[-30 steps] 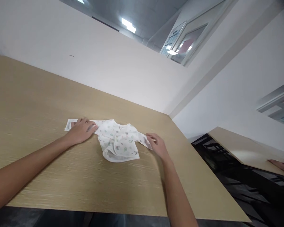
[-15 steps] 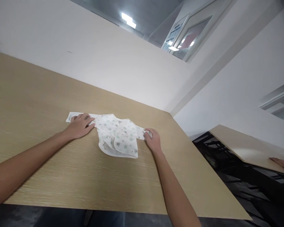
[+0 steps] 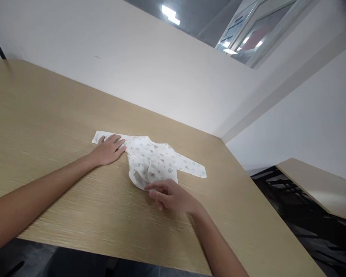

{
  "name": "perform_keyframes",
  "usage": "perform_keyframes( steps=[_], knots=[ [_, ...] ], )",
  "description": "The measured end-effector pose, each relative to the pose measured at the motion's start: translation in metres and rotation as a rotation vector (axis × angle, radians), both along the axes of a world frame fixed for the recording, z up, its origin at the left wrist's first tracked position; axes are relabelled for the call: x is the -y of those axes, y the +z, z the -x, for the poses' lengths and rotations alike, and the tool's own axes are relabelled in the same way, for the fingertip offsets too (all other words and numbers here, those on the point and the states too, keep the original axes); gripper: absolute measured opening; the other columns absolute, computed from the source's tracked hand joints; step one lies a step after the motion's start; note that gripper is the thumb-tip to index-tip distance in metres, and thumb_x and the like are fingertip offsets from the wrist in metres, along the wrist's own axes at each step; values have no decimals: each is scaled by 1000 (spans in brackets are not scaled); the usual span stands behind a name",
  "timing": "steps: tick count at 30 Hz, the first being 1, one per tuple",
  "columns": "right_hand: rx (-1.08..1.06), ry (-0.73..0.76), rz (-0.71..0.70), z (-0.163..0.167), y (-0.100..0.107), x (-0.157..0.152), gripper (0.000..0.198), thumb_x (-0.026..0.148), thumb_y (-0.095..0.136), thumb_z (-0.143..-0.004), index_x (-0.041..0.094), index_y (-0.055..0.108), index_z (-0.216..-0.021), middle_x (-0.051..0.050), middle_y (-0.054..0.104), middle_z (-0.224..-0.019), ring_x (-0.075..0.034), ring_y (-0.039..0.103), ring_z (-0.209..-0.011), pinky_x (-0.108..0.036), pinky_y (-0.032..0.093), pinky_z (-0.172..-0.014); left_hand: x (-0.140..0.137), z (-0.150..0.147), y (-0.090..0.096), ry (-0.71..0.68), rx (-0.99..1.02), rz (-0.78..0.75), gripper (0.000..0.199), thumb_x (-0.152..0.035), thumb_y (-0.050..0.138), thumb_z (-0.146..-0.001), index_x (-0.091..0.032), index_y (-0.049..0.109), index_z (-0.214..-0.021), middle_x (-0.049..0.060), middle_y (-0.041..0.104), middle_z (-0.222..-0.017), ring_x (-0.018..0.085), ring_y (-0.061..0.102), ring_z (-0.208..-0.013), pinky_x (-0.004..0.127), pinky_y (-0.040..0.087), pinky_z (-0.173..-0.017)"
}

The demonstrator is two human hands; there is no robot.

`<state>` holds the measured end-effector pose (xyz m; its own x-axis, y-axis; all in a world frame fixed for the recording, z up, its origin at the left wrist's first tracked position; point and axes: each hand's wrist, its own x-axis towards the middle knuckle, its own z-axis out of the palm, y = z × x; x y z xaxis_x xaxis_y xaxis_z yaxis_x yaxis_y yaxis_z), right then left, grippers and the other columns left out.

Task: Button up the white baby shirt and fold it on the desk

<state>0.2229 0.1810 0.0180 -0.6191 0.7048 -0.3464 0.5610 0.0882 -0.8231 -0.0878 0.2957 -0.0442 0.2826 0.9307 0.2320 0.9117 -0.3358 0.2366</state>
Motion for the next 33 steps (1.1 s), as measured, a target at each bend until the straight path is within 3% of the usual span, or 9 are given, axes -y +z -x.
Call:
perform_keyframes(
  steps=[5, 9, 11, 19, 22, 25, 27, 29, 33],
  knots=[
    [8, 98, 95, 1, -7, 4, 43, 53, 57, -100, 16, 78, -103, 0, 60, -63, -9, 50, -53, -22, 32, -49, 0, -2, 2, 10, 1, -3, 58, -50, 21, -106, -23, 57, -142, 14, 49, -156, 30, 36, -149, 64, 22, -119],
    [-72, -43, -156, 11, -10, 10, 39, 49, 58, -101, 20, 75, -121, 2, 58, -68, -10, 51, -60, -22, 34, -55, 0, -1, 1, -1, 13, -27, 58, -49, 22, -105, -22, 58, -141, 15, 50, -154, 31, 39, -148, 64, 24, -119],
    [-53, -86, -212, 15, -11, 12, 42, 45, 57, -102, 22, 68, -135, 2, 59, -69, -10, 51, -61, -23, 36, -57, 0, -1, 1, -6, 16, -35, 57, -50, 23, -105, -23, 59, -140, 15, 51, -153, 31, 40, -147, 63, 24, -118],
    [-18, 86, 8, 22, -9, 14, 60, 48, 57, -103, 21, 49, -156, 4, 60, -64, -10, 51, -56, -22, 37, -55, -1, -2, -2, 1, 43, -34, 54, -51, 25, -105, -25, 60, -137, 14, 52, -152, 34, 40, -146, 68, 19, -120],
    [-15, 177, 53, 21, -7, 17, 61, 49, 57, -103, 22, 49, -157, 6, 54, -58, -9, 47, -51, -21, 32, -51, -1, -1, -4, -1, 50, -34, 54, -52, 26, -105, -26, 60, -137, 13, 52, -152, 35, 40, -146, 70, 18, -120],
    [-58, 149, 49, 19, -8, 18, 55, 51, 58, -101, 24, 59, -149, 6, 50, -59, -8, 47, -50, -21, 31, -49, -1, 0, -4, -5, 46, -43, 52, -52, 28, -105, -26, 60, -137, 13, 52, -153, 34, 41, -146, 70, 19, -120],
    [-100, 54, -55, 18, -10, 18, 46, 51, 59, -101, 23, 70, -136, 5, 49, -62, -8, 44, -52, -21, 31, -50, 0, 1, -3, -15, 40, -49, 52, -51, 28, -105, -25, 59, -137, 14, 52, -152, 33, 42, -145, 69, 21, -119],
    [-123, -69, -262, 18, -14, 17, 35, 46, 61, -101, 23, 77, -122, 3, 51, -65, -8, 44, -56, -22, 33, -53, 0, 1, -2, -27, 34, -46, 51, -50, 28, -105, -24, 58, -138, 14, 54, -150, 32, 43, -144, 68, 22, -119],
    [-62, -156, -661, 25, -27, 13, 22, 34, 66, -96, 22, 77, -112, -2, 64, -83, -11, 53, -68, -25, 42, -64, 1, 1, 1, -24, 36, -35, 51, -50, 29, -105, -23, 58, -137, 14, 54, -149, 31, 43, -143, 67, 22, -119]
  ],
)
